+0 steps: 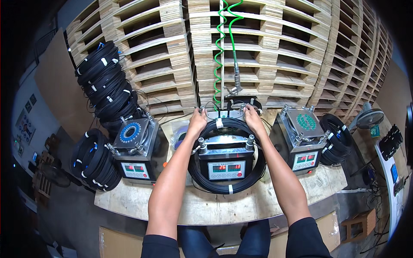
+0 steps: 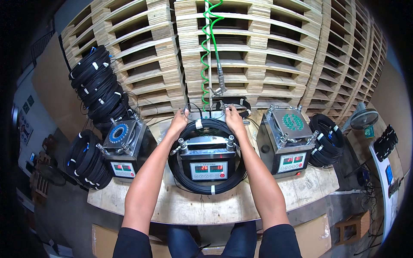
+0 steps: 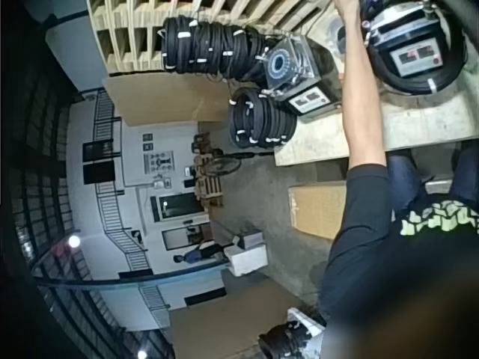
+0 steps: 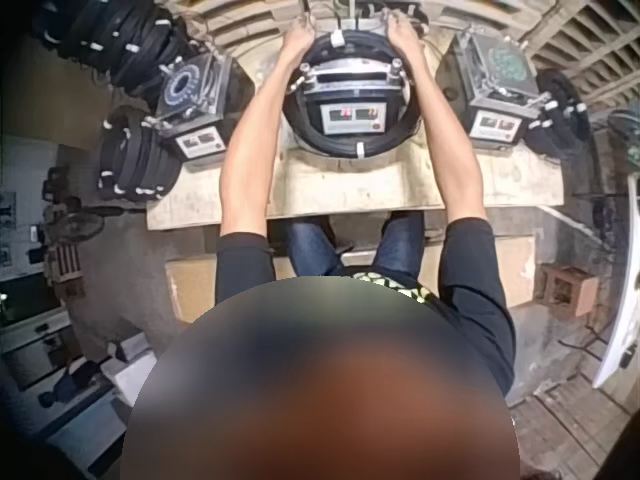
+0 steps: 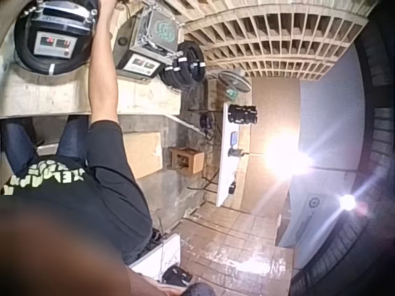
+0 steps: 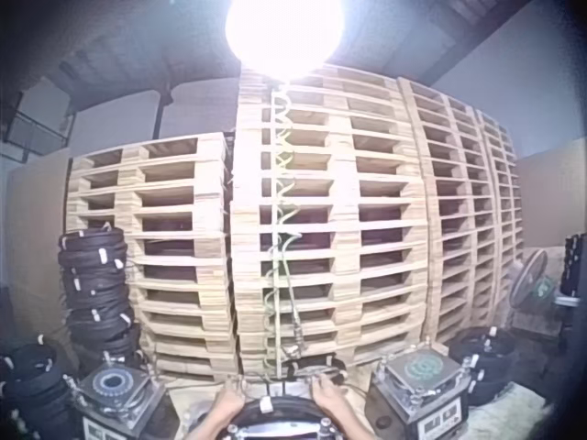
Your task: Operating automated cable winding and binding machines to process electrical cords.
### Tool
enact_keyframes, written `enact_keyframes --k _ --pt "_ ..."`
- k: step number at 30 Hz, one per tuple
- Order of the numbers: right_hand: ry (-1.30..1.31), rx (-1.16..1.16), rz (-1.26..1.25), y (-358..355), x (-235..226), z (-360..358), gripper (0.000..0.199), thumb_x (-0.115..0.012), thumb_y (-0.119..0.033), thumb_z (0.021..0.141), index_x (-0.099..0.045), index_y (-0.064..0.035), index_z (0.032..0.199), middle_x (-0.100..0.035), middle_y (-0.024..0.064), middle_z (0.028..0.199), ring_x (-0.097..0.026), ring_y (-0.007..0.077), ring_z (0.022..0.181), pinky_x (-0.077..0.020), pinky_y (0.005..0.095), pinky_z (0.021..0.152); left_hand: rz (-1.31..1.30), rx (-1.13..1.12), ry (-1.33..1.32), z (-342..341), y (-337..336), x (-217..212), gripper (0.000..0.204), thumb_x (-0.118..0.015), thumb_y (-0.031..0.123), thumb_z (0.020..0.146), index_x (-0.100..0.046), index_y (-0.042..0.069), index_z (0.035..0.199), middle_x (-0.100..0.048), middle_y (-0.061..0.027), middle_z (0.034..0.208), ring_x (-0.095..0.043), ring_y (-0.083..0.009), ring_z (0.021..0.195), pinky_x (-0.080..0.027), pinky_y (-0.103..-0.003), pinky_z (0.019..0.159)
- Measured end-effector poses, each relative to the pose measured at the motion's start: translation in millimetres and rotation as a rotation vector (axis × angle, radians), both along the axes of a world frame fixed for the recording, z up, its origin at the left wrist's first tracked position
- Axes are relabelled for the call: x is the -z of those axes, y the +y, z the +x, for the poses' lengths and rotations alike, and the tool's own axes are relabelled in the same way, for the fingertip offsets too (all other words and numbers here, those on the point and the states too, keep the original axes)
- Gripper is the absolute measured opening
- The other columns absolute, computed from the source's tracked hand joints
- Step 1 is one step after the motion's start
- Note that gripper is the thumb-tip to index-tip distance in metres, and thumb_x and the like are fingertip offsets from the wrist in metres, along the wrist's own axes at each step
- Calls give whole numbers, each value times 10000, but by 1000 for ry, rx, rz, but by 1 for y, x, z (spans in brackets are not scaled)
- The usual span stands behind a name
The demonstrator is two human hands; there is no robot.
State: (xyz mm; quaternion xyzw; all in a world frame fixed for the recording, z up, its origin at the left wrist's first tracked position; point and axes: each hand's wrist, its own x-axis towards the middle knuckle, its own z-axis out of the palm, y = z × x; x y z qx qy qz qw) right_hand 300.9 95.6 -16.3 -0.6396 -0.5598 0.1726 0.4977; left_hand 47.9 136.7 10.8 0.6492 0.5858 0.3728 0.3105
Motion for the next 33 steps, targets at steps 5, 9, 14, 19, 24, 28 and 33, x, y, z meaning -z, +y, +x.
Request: enact_keyframes --k 5,9,14,19,24,28,33 --pt "1 30 -89 -12 -11 -5 550 -434 -441 992 -474 -53 1381 -597 307 1239 -544 466 1200 -424 461 1029 42 95 36 0 1 0 679 -454 462 1020 -376 -74 1429 -519 -309 1358 -484 -395 1307 -376 -389 1082" --pt "-68 84 -151 -17 -17 -17 555 -407 -438 998 -456 -61 1404 -591 318 1236 -536 493 1188 -414 478 1038 121 59 179 -11 14 12 597 -424 461 1005 -411 17 1403 -615 -313 1191 -571 -479 1146 -470 -510 962" --pt "-116 17 -103 -11 -12 -2 544 -385 -430 1006 -444 -79 1418 -593 318 1226 -538 482 1184 -415 500 1029 3 6 232 2 2 2 841 -346 701 933 -360 51 1467 -581 -315 1265 -531 -477 1220 -430 -528 1024" --pt "-106 40 -171 -16 -23 -12 516 -396 -399 1010 -455 -66 1399 -589 326 1223 -539 476 1185 -424 492 1017 18 -22 174 -3 -2 -3 832 -443 653 932 -369 16 1462 -565 -334 1274 -518 -465 1243 -426 -492 1039" --pt "-49 14 -182 -18 -31 -14 564 -433 -444 1014 -440 -59 1427 -527 285 1360 -503 411 1284 -406 416 1059 120 12 37 -8 5 7 819 -543 577 925 -384 -41 1437 -572 -342 1263 -541 -438 1234 -437 -438 1031" --pt "-93 48 -171 -23 -30 -11 539 -439 -411 1013 -442 -61 1422 -558 282 1322 -538 419 1240 -427 426 1030 -21 93 3 -6 2 5 860 -537 625 910 -391 -39 1437 -559 -329 1299 -524 -426 1264 -420 -426 1049" --pt "-62 33 -79 -21 -21 -10 516 -426 -379 1001 -461 -54 1401 -567 298 1291 -519 452 1232 -408 452 1051 -79 197 -147 -11 11 14 950 -519 693 899 -371 -72 1442 -490 -282 1402 -441 -344 1347 -323 -389 1114"
